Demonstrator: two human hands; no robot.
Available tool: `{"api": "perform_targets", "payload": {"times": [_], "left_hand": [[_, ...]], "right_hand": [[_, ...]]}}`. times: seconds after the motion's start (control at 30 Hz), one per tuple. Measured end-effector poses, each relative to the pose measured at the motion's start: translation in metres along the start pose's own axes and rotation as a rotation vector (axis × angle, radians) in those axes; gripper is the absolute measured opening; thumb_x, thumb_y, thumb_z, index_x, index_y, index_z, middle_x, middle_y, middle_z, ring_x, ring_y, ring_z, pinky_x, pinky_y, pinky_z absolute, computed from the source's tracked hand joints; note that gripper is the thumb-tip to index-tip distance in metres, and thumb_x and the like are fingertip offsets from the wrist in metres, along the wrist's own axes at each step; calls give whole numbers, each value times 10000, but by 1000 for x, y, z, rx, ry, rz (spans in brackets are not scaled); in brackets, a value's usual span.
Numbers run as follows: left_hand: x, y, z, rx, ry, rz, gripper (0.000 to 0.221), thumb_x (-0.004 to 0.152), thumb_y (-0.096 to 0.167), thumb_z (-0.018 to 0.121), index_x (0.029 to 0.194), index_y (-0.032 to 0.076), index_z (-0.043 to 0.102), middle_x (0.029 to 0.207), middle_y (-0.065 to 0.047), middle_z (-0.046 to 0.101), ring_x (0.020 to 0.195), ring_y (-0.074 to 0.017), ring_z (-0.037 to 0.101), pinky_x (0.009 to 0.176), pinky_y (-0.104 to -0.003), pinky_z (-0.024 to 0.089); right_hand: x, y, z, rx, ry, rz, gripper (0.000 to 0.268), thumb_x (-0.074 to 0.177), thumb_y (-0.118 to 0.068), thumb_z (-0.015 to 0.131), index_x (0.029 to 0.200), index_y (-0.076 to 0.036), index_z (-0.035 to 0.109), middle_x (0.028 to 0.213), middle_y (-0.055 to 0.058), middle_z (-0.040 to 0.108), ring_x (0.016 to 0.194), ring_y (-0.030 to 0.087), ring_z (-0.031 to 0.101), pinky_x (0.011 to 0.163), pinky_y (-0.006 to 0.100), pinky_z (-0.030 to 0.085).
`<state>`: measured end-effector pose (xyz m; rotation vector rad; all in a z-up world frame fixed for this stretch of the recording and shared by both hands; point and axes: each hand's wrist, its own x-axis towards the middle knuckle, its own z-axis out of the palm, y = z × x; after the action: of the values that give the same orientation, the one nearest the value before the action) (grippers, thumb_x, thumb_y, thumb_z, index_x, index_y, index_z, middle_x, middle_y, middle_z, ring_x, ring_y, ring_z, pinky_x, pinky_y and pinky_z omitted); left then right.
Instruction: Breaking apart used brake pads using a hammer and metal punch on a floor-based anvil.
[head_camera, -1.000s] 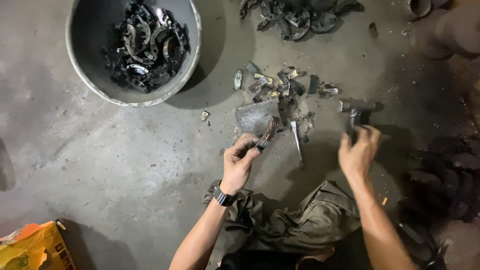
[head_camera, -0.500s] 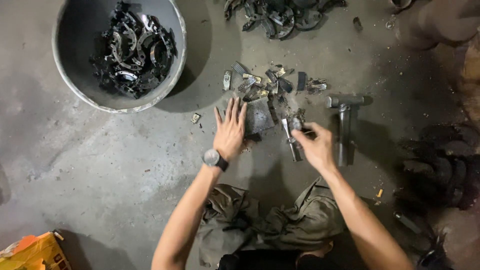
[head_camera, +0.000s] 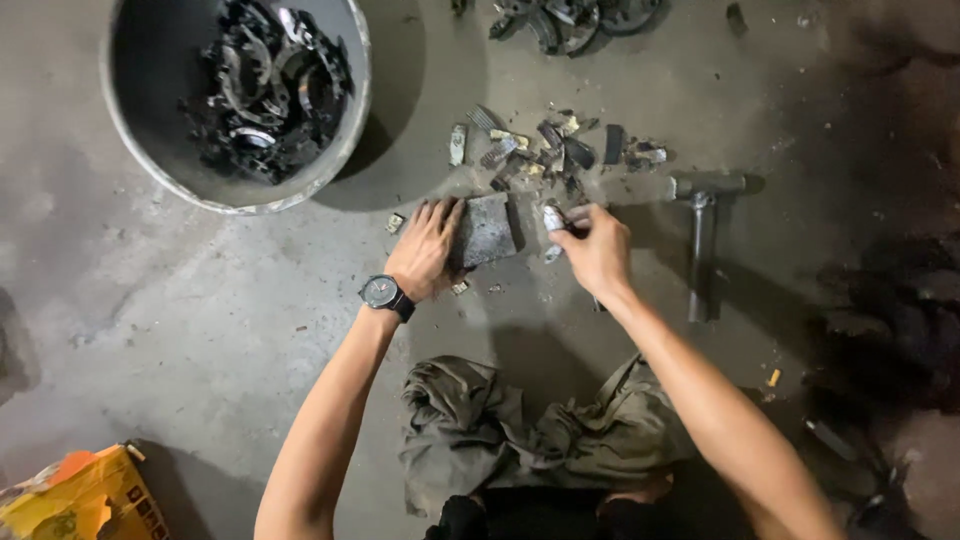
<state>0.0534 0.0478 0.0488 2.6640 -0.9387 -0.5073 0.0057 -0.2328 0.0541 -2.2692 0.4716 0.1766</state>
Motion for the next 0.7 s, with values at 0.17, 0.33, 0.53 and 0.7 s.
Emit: {"api": "perform_targets", "payload": {"times": [0.17, 0.33, 0.53, 0.7], "left_hand": [[-5, 16, -17, 40, 81, 11, 1076, 653, 386, 865, 1526, 26, 350, 1561, -236, 360, 1445, -406, 334, 1183, -592, 220], [-12, 50, -11, -135, 219, 0, 761, 805, 335, 795, 1439, 49, 486, 1472, -246, 426, 1353, -421, 399, 1134, -566, 303], [-15, 84, 23, -367, 384, 74, 423, 886, 127, 695, 1293, 40, 622, 1351, -181, 588, 1232, -374, 549, 1066, -478, 452], [-2, 133, 35, -297, 316, 372, 331, 867, 67, 665, 1185, -20, 649, 1287, -200, 619, 1196, -382, 575, 1048, -501, 454]], "right_hand": [[11, 0, 43, -3, -145, -5, 259, 903, -108, 768, 1147, -30, 732, 1114, 149, 748, 936, 246, 738, 818, 363, 596], [6, -17, 14, -129, -290, 52, 369, 932, -101, 696, 1300, -73, 685, 1209, 203, 671, 986, 317, 703, 829, 385, 596], [-36, 26, -27, -592, -195, 3, 528, 902, -316, 801, 1231, 73, 662, 1110, 327, 670, 1008, 432, 689, 859, 580, 547], [-55, 69, -29, -383, -369, 157, 362, 899, -187, 743, 1188, 27, 704, 887, 230, 769, 742, 320, 758, 694, 448, 632]]}}
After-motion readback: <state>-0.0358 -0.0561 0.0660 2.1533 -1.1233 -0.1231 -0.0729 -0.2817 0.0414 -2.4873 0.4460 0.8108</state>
